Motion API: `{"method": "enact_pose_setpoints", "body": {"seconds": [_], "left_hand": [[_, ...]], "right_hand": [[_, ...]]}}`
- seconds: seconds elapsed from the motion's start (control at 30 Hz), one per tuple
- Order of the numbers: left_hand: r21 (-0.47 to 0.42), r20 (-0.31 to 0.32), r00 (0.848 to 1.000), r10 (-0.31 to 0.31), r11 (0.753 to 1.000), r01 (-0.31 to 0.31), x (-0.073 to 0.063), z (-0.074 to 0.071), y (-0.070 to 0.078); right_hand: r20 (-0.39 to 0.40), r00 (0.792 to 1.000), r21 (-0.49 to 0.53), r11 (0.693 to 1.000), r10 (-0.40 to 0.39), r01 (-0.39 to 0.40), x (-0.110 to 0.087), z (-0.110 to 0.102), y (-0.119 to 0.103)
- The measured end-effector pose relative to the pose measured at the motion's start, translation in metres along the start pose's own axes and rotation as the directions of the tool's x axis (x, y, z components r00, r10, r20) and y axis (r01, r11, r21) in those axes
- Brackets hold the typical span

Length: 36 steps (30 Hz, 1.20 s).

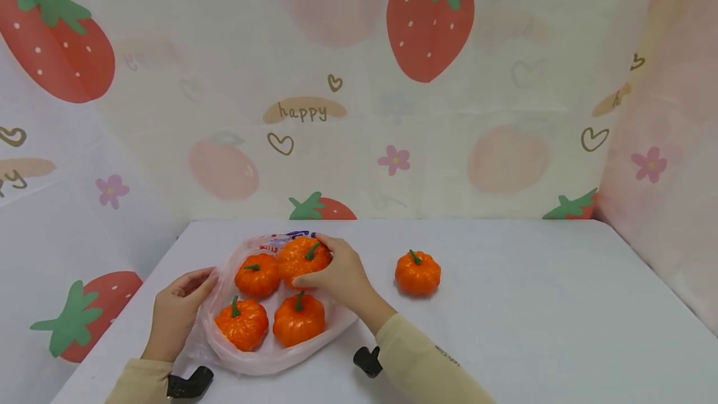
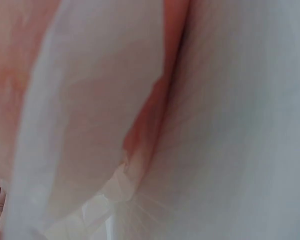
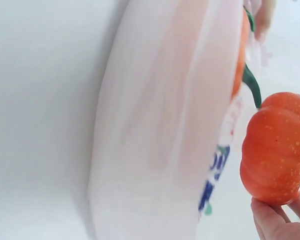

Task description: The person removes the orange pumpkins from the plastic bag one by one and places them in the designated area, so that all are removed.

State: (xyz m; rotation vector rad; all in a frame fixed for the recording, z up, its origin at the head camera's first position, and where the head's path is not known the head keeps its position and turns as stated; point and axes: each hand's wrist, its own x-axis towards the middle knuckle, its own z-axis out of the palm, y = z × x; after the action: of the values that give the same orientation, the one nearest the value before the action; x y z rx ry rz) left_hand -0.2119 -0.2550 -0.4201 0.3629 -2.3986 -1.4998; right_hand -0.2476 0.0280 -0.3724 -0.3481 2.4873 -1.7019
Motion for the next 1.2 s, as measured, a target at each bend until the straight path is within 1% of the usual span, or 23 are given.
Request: {"method": "enact_pose_setpoints", "body": {"seconds": [0.17,0.27,0.53,0.7,0.77,0.97,1.07,1.2], "left_hand": [[0.005,-0.009,1.000,0.003,1.000,-0.003,-0.001,0.001,0.001],[0.007,-0.008,1.000,0.005,1.000,-0.005,-0.001,0.000,0.001],[-0.006,0.007,1.000,-0.014,1.000,0.014,0.000,0.001,-0.001],[-0.022,-0.006,1.000,0.000,1.000,0.000,0.000,0.001,-0.001],[-0.030,-0.012,1.000,0.004,1.000,-0.005,0.000,0.002,-0.001],[-0.014,-0.003,1.000,-0.001,1.000,0.001,0.001,0.000,-0.002],[-0.019,0.000,1.000,-0.005,1.000,0.005,0.001,0.000,-0.002],[-0.023,-0.001,1.000,0.001,1.000,-0.001,0.000,0.000,-0.002]], "right_hand": [[-0.033,0.998,0.006,0.999,-0.046,0.046,-0.008,-0.024,0.005],[-0.049,0.997,-0.002,0.999,-0.053,0.053,-0.014,-0.038,0.008],[-0.067,0.998,-0.016,1.000,-0.022,0.021,-0.030,-0.074,0.018],[-0.115,0.993,-0.084,0.995,0.036,-0.046,-0.040,-0.096,0.026],[-0.132,0.990,-0.116,0.991,0.048,-0.063,-0.045,-0.105,0.029],[-0.134,0.990,-0.108,0.993,0.039,-0.053,-0.056,-0.129,0.034],[-0.137,0.990,-0.130,0.991,0.024,-0.042,-0.060,-0.138,0.037],[-0.150,0.988,-0.165,0.985,0.032,-0.056,-0.065,-0.151,0.040]]}}
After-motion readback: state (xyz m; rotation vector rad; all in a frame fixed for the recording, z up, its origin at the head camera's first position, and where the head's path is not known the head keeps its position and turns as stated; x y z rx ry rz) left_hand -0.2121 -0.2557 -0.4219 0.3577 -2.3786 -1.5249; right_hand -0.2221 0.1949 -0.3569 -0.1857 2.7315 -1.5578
